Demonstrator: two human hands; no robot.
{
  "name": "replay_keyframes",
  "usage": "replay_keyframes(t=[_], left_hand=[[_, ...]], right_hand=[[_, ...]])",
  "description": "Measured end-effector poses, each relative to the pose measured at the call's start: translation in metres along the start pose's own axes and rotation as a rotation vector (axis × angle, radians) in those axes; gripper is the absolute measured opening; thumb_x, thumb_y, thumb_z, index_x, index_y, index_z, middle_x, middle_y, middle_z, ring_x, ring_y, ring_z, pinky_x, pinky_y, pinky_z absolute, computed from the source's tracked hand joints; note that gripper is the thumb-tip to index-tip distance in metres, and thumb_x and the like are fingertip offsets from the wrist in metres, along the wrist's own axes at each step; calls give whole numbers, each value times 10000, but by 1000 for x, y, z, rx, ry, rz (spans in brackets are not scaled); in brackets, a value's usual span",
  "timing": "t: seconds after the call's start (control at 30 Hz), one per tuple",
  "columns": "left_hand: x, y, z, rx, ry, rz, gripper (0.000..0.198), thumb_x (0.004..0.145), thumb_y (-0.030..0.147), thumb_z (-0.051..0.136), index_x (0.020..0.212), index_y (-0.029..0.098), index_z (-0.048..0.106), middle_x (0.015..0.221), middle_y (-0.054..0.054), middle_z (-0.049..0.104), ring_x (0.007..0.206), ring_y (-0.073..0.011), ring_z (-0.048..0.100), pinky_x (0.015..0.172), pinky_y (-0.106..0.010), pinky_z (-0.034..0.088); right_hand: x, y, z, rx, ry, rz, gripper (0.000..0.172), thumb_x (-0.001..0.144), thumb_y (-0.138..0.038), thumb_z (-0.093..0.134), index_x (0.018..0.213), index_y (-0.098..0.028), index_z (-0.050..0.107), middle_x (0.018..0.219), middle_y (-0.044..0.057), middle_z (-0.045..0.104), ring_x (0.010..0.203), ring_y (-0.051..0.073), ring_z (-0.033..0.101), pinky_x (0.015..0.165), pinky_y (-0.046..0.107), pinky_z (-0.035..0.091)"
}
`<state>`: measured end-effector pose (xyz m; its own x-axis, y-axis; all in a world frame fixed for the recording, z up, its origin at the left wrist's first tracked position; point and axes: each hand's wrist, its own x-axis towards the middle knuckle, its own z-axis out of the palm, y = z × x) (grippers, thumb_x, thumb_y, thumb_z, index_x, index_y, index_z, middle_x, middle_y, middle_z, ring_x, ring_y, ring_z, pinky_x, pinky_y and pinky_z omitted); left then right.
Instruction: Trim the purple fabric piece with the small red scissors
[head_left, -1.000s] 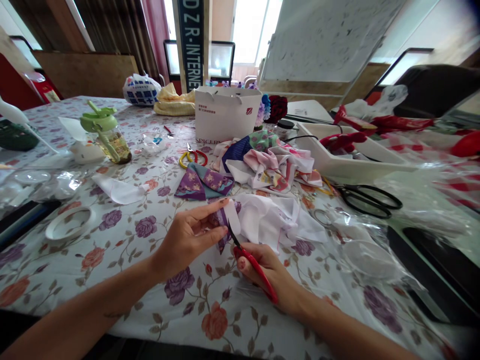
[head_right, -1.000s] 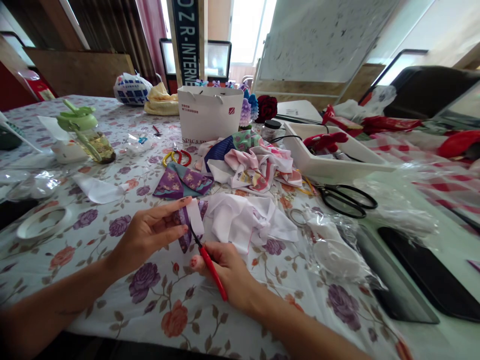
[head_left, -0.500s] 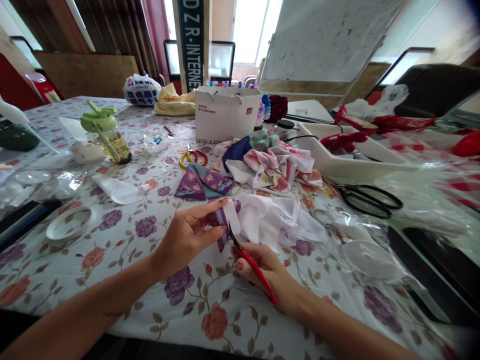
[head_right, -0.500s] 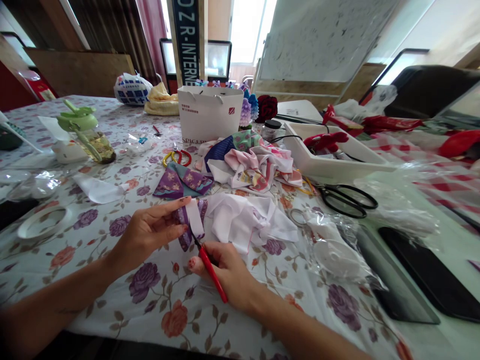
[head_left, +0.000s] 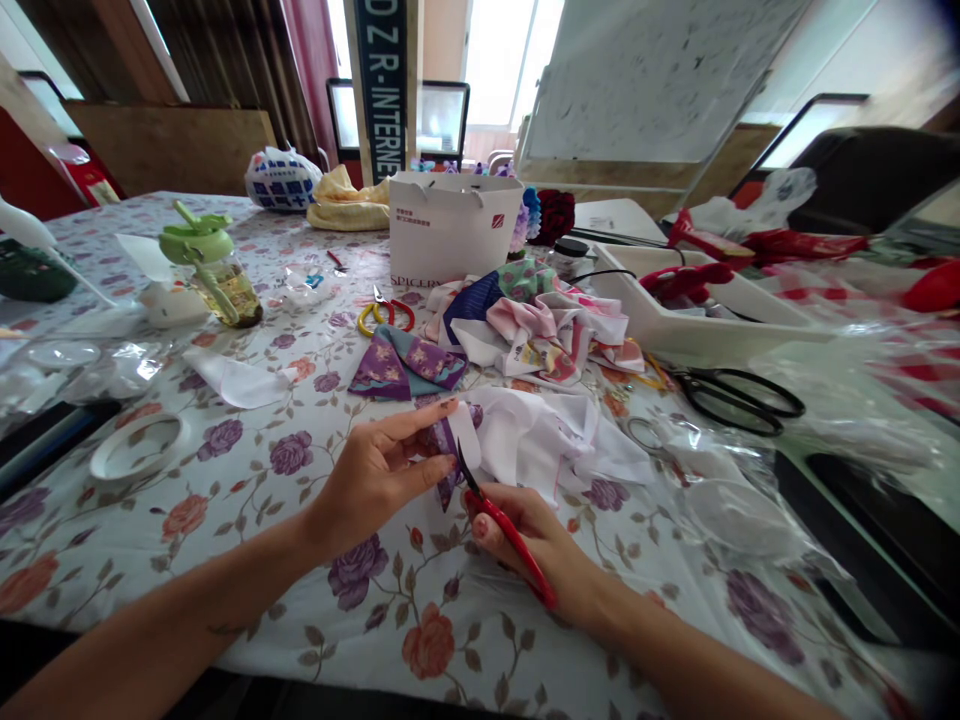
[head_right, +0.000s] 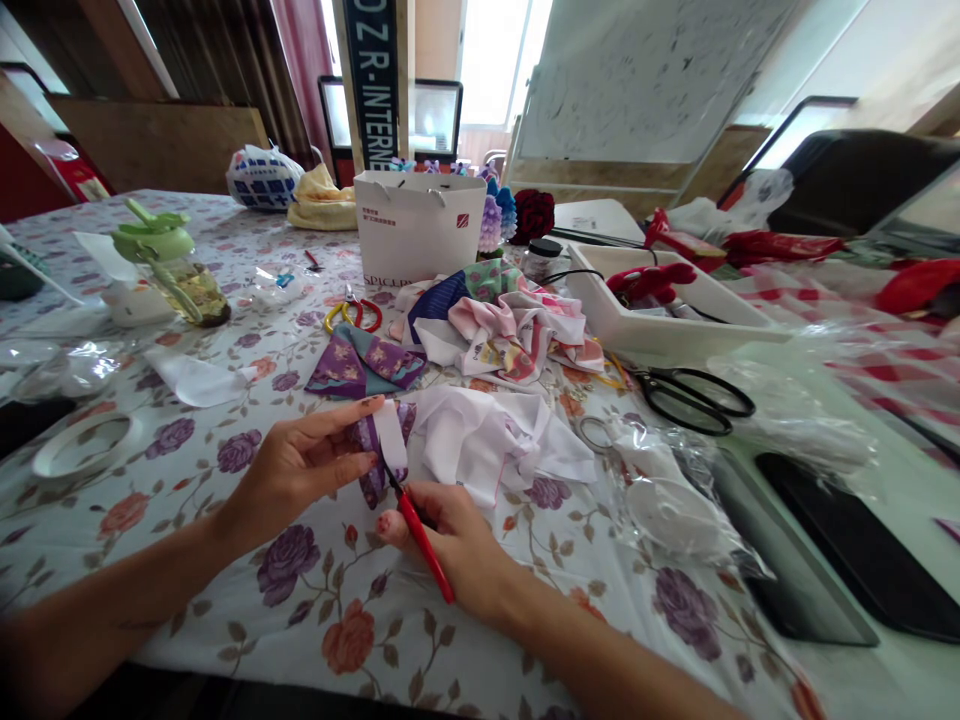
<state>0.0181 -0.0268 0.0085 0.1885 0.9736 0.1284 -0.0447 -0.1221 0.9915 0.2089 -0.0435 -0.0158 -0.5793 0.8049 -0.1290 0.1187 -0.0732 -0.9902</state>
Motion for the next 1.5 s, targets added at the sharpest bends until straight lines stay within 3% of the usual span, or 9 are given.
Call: replay_keyframes(t=[0.4, 0.73, 1.37, 1.5], left_hand=[[0, 0, 1, -34, 2, -9, 502, 723, 208, 765, 1214, 201, 656, 1197, -76, 699, 1030, -235, 680, 917, -336, 563], [-1, -4, 1, -25, -2, -6, 508, 743, 212, 749, 1237, 199, 634, 1261, -56, 663, 1106, -216, 651, 935, -277, 544], [0, -2, -1, -21, -10, -24, 499, 749, 236, 748, 1235, 202, 639, 1261, -58, 663, 1136, -238, 637, 969, -300, 529], [1, 0, -1, -32, 45, -18, 444, 741, 234, 753, 1177, 194, 678, 1247, -57, 672, 1158, -242, 624, 979, -298, 523]], right_hand=[[-1, -2, 0, -7, 20, -9, 559, 792, -701, 536, 618, -192, 383, 545, -71, 260, 498, 69, 193, 457, 254, 130], [0, 0, 1, 19, 50, -21, 567, 778, -683, 571, 585, -199, 348, 529, -77, 253, 491, 65, 190, 448, 244, 145], [1, 1, -1, -11, 44, 38, 586, 755, -716, 568, 578, -191, 376, 528, -70, 268, 496, 67, 206, 440, 241, 145], [1, 3, -2, -29, 37, 45, 571, 742, -688, 612, 588, -185, 388, 567, -57, 280, 528, 75, 226, 451, 238, 161]])
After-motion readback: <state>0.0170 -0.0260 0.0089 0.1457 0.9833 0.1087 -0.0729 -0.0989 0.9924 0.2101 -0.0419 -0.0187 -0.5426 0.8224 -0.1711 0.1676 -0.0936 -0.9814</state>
